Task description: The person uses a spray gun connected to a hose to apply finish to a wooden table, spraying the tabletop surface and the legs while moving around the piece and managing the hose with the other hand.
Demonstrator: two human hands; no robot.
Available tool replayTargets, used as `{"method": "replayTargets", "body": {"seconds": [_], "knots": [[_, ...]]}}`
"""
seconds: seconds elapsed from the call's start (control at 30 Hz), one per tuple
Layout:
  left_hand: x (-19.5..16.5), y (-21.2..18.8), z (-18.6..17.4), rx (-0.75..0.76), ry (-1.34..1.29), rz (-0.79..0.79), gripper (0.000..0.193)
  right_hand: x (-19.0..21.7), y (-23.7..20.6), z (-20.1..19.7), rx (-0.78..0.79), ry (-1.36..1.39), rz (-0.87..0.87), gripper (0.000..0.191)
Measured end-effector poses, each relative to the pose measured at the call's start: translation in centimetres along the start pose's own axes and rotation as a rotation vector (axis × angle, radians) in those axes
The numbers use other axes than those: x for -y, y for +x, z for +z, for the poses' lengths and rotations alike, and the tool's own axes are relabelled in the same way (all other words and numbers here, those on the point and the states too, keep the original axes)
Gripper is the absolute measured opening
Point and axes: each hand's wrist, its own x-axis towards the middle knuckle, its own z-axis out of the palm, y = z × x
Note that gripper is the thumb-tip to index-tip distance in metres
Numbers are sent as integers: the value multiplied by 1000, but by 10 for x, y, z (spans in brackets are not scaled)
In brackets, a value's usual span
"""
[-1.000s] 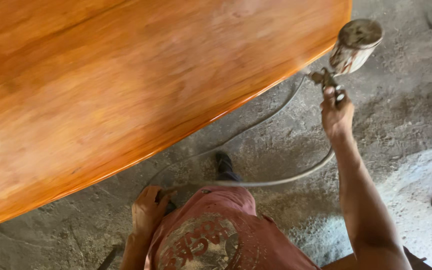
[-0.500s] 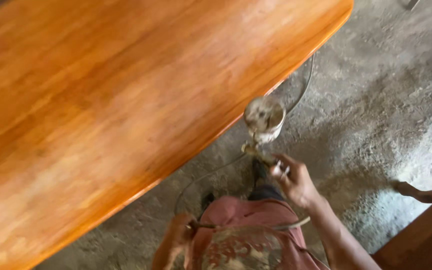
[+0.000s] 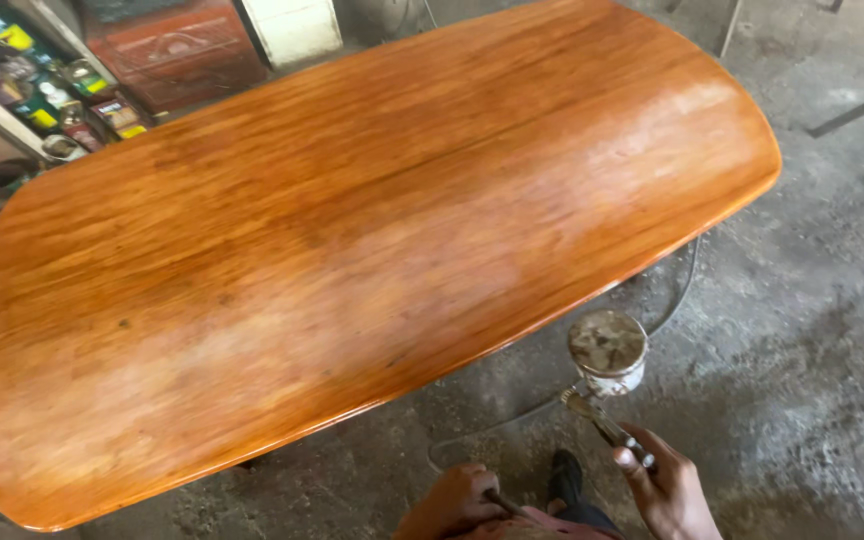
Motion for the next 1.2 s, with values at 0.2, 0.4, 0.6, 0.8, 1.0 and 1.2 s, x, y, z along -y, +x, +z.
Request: {"method": "replayTargets", "body": {"seconds": [0.2, 0.4, 0.6, 0.8, 1.0, 1.2], "knots": [[23, -2, 16, -34, 38, -172, 33, 23, -10, -19, -47, 128, -65, 46], [75, 50, 52, 256, 145, 3, 30, -4, -74, -70, -222, 139, -23, 50], [87, 118, 106, 570, 151, -347, 25, -99, -134, -108, -619, 230, 254, 59], [42, 195, 144, 506, 472, -285, 31, -247, -156, -121, -988, 580, 709, 66], [1, 270, 212, 458, 455, -248, 32, -356, -171, -144, -1350, 783, 718, 55], [-21, 347, 244, 453, 519, -394, 28, -387, -136, -204, -1513, 834, 654, 53]]}}
